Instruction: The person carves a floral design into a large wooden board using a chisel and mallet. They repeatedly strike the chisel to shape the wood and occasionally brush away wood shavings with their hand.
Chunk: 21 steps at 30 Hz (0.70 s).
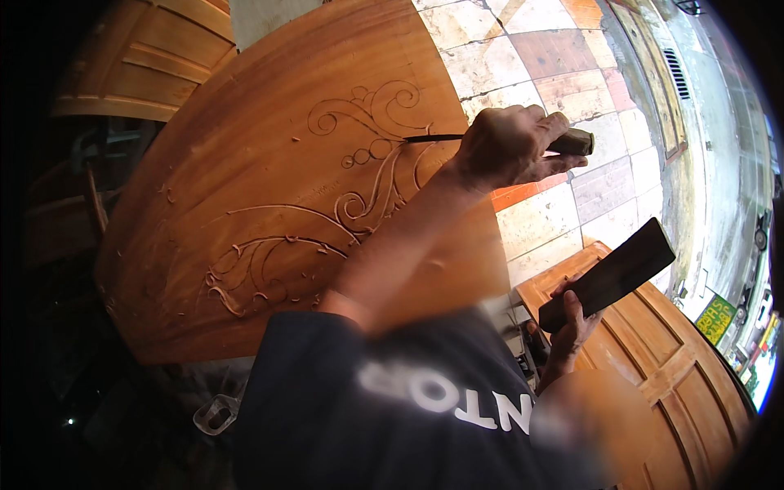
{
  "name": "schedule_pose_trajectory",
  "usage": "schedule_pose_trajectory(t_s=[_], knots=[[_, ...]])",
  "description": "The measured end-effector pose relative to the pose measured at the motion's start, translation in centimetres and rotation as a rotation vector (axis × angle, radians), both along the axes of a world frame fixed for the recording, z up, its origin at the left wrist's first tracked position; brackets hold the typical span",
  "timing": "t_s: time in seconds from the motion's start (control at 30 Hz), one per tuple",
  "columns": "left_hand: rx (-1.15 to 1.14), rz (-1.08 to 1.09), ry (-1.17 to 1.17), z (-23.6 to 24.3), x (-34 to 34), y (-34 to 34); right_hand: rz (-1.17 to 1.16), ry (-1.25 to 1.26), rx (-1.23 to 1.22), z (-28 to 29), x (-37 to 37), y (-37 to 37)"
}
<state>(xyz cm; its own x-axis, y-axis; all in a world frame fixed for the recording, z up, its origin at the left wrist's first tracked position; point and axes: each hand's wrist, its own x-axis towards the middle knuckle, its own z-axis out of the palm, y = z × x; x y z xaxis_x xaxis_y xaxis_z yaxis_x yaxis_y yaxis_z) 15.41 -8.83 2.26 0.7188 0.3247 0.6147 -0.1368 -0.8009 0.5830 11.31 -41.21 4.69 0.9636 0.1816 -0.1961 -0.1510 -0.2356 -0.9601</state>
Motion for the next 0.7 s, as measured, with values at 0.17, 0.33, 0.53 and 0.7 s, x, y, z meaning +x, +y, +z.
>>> schedule_pose_trajectory(t_s=[0.17,0.33,0.53,0.7], knots=[[-0.021,0.056,0.008,0.7,-0.1,0.5,0.026,0.006,-0.006,0.6,1.9,0.1],[-0.041,0.114,-0.017,0.3,0.3,0.9,-0.076,-0.081,0.206,1.9,5.9,4.5],[-0.013,0.091,-0.107,-0.8,0.1,0.5,0.247,-0.148,-0.275,0.5,9.1,10.1],[-0.026,0.069,-0.016,0.0,-0.3,0.4,0.430,-0.317,-0.404,-0.1,9.8,11.2]])
